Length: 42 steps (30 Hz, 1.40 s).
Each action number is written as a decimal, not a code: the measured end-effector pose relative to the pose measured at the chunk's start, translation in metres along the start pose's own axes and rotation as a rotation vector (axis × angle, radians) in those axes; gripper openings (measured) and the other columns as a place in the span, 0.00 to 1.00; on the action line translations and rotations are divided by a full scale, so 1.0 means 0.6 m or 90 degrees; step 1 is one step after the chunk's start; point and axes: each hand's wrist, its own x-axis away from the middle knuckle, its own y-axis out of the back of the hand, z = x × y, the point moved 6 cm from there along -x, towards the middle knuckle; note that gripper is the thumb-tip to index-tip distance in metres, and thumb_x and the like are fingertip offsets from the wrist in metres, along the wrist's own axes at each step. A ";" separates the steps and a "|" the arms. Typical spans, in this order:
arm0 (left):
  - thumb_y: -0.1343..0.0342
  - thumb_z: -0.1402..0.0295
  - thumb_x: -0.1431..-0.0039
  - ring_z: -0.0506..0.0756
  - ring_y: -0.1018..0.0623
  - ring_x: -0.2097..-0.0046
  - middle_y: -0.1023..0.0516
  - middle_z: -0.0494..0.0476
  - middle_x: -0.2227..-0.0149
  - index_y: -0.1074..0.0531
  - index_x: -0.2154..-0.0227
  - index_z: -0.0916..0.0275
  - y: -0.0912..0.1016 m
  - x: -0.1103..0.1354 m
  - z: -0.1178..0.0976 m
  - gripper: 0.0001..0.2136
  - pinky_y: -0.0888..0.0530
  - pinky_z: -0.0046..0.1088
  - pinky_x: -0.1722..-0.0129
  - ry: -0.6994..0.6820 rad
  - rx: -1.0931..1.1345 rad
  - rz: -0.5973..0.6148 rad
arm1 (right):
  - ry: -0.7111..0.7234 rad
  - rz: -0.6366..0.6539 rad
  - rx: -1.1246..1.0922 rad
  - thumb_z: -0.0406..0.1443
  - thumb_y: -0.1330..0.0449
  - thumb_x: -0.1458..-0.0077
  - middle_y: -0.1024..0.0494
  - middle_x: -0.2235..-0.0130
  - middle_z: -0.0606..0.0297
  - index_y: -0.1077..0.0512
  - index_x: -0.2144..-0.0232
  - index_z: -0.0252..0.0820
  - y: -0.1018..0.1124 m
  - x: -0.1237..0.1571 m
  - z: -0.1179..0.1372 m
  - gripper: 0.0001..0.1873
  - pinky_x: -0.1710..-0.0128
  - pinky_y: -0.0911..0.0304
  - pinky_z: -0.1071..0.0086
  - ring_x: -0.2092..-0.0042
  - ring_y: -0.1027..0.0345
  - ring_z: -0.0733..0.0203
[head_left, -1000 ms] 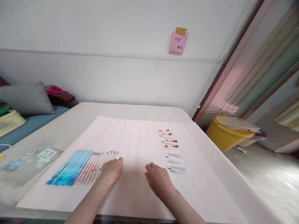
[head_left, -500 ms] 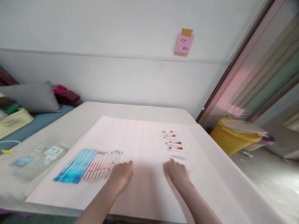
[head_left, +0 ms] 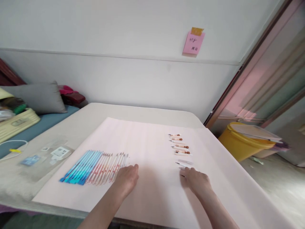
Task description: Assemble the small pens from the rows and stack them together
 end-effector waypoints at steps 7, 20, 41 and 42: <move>0.59 0.70 0.44 0.61 0.24 0.62 0.25 0.63 0.66 0.33 0.61 0.64 -0.004 -0.004 -0.001 0.11 0.34 0.35 0.65 -0.011 0.012 -0.013 | 0.107 -0.011 -0.047 0.33 0.57 0.43 0.23 0.66 0.51 0.28 0.66 0.39 -0.008 0.001 0.054 0.17 0.68 0.39 0.62 0.63 0.27 0.49; 0.53 0.68 0.46 0.61 0.25 0.60 0.25 0.63 0.64 0.32 0.63 0.61 -0.007 -0.001 -0.039 0.10 0.35 0.34 0.64 -0.016 0.156 -0.040 | 0.213 -0.041 -0.107 0.32 0.46 0.53 0.25 0.61 0.59 0.32 0.63 0.42 -0.020 0.016 0.156 0.12 0.67 0.40 0.66 0.62 0.28 0.53; 0.47 0.58 0.51 0.55 0.25 0.62 0.25 0.59 0.66 0.32 0.68 0.63 -0.040 -0.009 -0.063 0.13 0.32 0.30 0.64 0.106 0.990 0.005 | 0.319 0.003 -0.642 0.34 0.48 0.50 0.30 0.75 0.70 0.33 0.73 0.41 0.013 0.030 0.168 0.05 0.77 0.46 0.77 0.75 0.37 0.69; 0.46 0.58 0.51 0.55 0.25 0.63 0.25 0.58 0.67 0.32 0.70 0.63 -0.042 -0.009 -0.063 0.12 0.32 0.30 0.63 0.112 1.032 0.002 | 0.337 0.023 -0.666 0.34 0.49 0.49 0.29 0.74 0.70 0.33 0.72 0.41 0.013 0.033 0.173 0.06 0.77 0.45 0.77 0.75 0.36 0.69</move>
